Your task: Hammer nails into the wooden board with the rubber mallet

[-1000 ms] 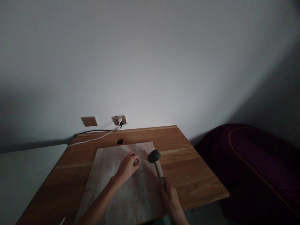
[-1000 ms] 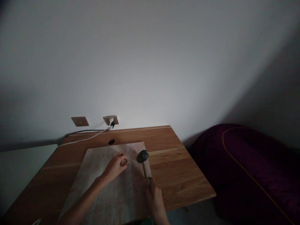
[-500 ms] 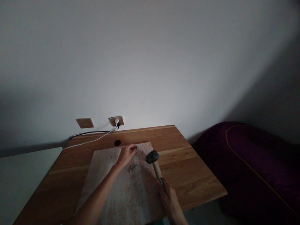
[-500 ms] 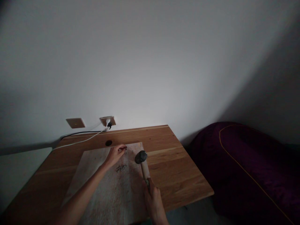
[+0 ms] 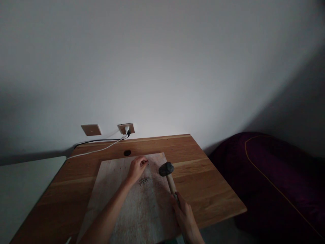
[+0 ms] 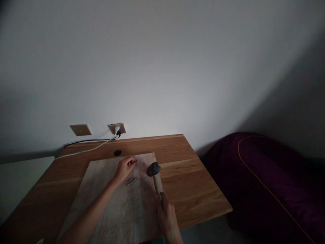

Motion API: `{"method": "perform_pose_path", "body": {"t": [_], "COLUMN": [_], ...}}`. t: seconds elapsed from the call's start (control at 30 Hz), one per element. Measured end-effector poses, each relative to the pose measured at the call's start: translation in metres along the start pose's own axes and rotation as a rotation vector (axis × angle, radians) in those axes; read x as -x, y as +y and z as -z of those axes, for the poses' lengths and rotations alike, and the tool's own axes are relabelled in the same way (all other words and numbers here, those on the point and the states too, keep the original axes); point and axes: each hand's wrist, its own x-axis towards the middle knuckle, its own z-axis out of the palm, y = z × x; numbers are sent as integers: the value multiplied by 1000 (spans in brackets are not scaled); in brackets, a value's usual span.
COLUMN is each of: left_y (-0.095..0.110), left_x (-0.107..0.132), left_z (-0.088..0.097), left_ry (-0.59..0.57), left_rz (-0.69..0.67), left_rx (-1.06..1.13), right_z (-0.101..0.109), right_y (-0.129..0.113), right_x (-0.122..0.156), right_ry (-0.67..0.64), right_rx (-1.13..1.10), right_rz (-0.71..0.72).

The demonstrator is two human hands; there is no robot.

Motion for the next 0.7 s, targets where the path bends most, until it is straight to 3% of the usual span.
{"method": "perform_pose_path", "body": {"t": [0.7], "left_y": [3], "left_x": [1], "left_z": [0], "left_ry": [-63], "left_rz": [-4], "left_rx": [-41], "right_z": [0], "right_y": [0], "right_x": [0], "right_ry": [37], "right_rx": [59], "right_rz": [-37]}}
